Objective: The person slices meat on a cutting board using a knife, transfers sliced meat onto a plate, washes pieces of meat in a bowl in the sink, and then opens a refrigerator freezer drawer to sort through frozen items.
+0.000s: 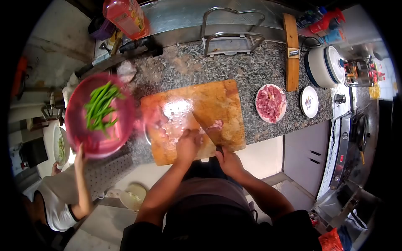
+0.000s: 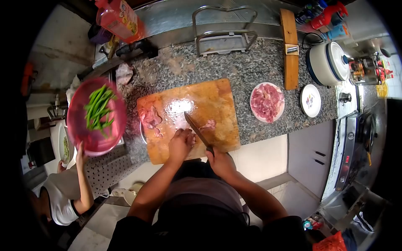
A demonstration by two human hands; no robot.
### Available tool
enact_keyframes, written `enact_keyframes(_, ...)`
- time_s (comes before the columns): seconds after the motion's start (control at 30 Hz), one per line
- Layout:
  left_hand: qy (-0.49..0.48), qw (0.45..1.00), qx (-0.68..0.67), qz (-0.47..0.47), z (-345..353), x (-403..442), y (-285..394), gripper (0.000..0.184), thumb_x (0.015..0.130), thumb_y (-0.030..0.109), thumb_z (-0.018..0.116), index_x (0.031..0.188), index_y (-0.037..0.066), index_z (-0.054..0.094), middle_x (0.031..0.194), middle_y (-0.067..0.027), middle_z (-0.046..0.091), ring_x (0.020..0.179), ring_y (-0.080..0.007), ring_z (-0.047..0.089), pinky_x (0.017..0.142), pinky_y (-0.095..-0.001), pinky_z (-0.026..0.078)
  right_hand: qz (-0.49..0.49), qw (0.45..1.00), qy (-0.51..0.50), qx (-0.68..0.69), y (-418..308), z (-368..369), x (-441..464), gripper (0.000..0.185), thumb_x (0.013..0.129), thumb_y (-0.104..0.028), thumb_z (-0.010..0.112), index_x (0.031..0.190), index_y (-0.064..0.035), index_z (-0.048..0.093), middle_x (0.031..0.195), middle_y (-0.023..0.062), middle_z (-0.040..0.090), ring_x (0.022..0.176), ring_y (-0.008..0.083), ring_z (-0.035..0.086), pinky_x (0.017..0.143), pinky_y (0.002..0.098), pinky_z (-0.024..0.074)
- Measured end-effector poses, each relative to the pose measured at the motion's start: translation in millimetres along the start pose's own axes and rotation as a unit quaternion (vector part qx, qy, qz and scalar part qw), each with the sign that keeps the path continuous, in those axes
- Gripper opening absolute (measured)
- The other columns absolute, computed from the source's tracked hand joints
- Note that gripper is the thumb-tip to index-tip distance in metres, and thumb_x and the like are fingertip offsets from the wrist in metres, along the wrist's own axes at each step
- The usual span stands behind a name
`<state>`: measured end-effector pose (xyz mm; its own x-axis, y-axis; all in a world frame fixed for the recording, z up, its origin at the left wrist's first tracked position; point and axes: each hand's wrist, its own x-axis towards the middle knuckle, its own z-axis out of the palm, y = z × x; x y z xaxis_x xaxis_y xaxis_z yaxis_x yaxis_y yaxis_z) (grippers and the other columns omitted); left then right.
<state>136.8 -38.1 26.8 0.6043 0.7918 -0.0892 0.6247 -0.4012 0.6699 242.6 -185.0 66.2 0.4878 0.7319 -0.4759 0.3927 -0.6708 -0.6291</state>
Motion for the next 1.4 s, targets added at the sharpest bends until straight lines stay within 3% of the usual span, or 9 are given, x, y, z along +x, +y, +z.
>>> enact_keyframes(0.3,-0.001,0.990,-0.035,0.134,5,-13,-11,0.010,0.075,0.006,0.066,0.084,0.005,0.064,0.085,-0.0127,0.061,0.075,-0.0315,0.062,0.067,-0.0382,0.051,-0.053,0.997,0.051,0.015,-30,2,44,0.031,0.092,-0.028,0.056,0.106,-0.0008,0.055,0.091,0.0269,0.063,0.085,0.0456,0.060,0.073,0.0495,0.0488)
enact_keyframes(0.43,0.005,0.960,-0.253,-0.117,-12,-11,-20,0.011,0.090,0.007,0.055,0.091,-0.001,0.062,0.088,-0.0122,0.065,0.075,-0.0227,0.064,0.064,-0.0336,0.052,-0.113,0.991,0.067,0.002,5,-11,13,0.032,0.093,-0.032,0.053,0.106,-0.0023,0.056,0.090,0.0263,0.064,0.084,0.0454,0.061,0.073,0.0505,0.0490)
enact_keyframes(0.57,-0.014,0.850,-0.452,-0.269,-26,-1,-20,0.015,0.096,0.010,0.052,0.098,-0.002,0.061,0.091,-0.0091,0.066,0.071,-0.0156,0.063,0.060,-0.0290,0.053,0.051,0.994,-0.042,-0.088,14,-27,-10,0.037,0.094,-0.039,0.049,0.104,-0.0034,0.057,0.082,0.0254,0.064,0.080,0.0455,0.062,0.071,0.0519,0.0487)
enact_keyframes(0.93,-0.029,0.647,-0.691,-0.321,-46,-8,22,0.034,0.094,0.014,0.058,0.127,0.011,0.050,0.110,-0.0044,0.062,0.090,-0.0176,0.064,0.071,-0.0331,0.053,-0.003,0.996,0.001,-0.094,30,-43,10,0.039,0.095,-0.042,0.048,0.100,-0.0042,0.056,0.079,0.0258,0.064,0.076,0.0457,0.062,0.068,0.0524,0.0491)
enact_keyframes(1.03,0.014,0.792,-0.536,-0.293,9,-23,0,0.047,0.088,0.001,0.061,0.131,0.004,0.043,0.100,-0.0023,0.054,0.084,-0.0136,0.060,0.067,-0.0260,0.049,0.010,0.999,-0.025,-0.032,45,-61,16,0.039,0.096,-0.041,0.048,0.104,-0.0041,0.056,0.079,0.0266,0.064,0.078,0.0459,0.062,0.069,0.0530,0.0488)
enact_keyframes(1.1,0.040,0.786,-0.514,-0.342,31,-36,-14,0.052,0.086,-0.004,0.062,0.133,0.001,0.040,0.093,-0.0005,0.050,0.081,-0.0109,0.057,0.066,-0.0230,0.048,-0.030,0.996,-0.046,-0.073,41,-76,19,0.039,0.096,-0.040,0.047,0.107,-0.0033,0.055,0.081,0.0274,0.064,0.079,0.0464,0.061,0.070,0.0532,0.0486)
enact_keyframes(1.17,0.139,0.934,-0.281,-0.173,37,-46,-15,0.045,0.085,-0.004,0.062,0.127,0.003,0.048,0.098,-0.0040,0.053,0.087,-0.0130,0.059,0.069,-0.0230,0.049,-0.057,0.995,-0.054,-0.067,40,-84,16,0.039,0.096,-0.039,0.047,0.107,-0.0033,0.054,0.081,0.0270,0.064,0.078,0.0463,0.061,0.070,0.0531,0.0486)
enact_keyframes(1.27,0.122,0.987,-0.076,-0.066,19,-53,0,0.037,0.078,-0.004,0.060,0.114,0.005,0.061,0.115,-0.0152,0.058,0.108,-0.0311,0.056,0.088,-0.0385,0.048,-0.098,0.991,-0.074,-0.060,37,-83,12,0.038,0.096,-0.039,0.047,0.108,-0.0039,0.054,0.081,0.0261,0.064,0.077,0.0459,0.062,0.069,0.0528,0.0487)
enact_keyframes(1.4,0.071,0.989,0.088,0.093,14,-46,0,0.033,0.073,0.002,0.062,0.105,0.007,0.065,0.117,-0.0160,0.058,0.116,-0.0360,0.052,0.096,-0.0445,0.044,-0.131,0.979,-0.135,-0.074,20,-71,6,0.038,0.096,-0.039,0.047,0.112,-0.0051,0.052,0.079,0.0238,0.064,0.074,0.0447,0.062,0.067,0.0519,0.0497)
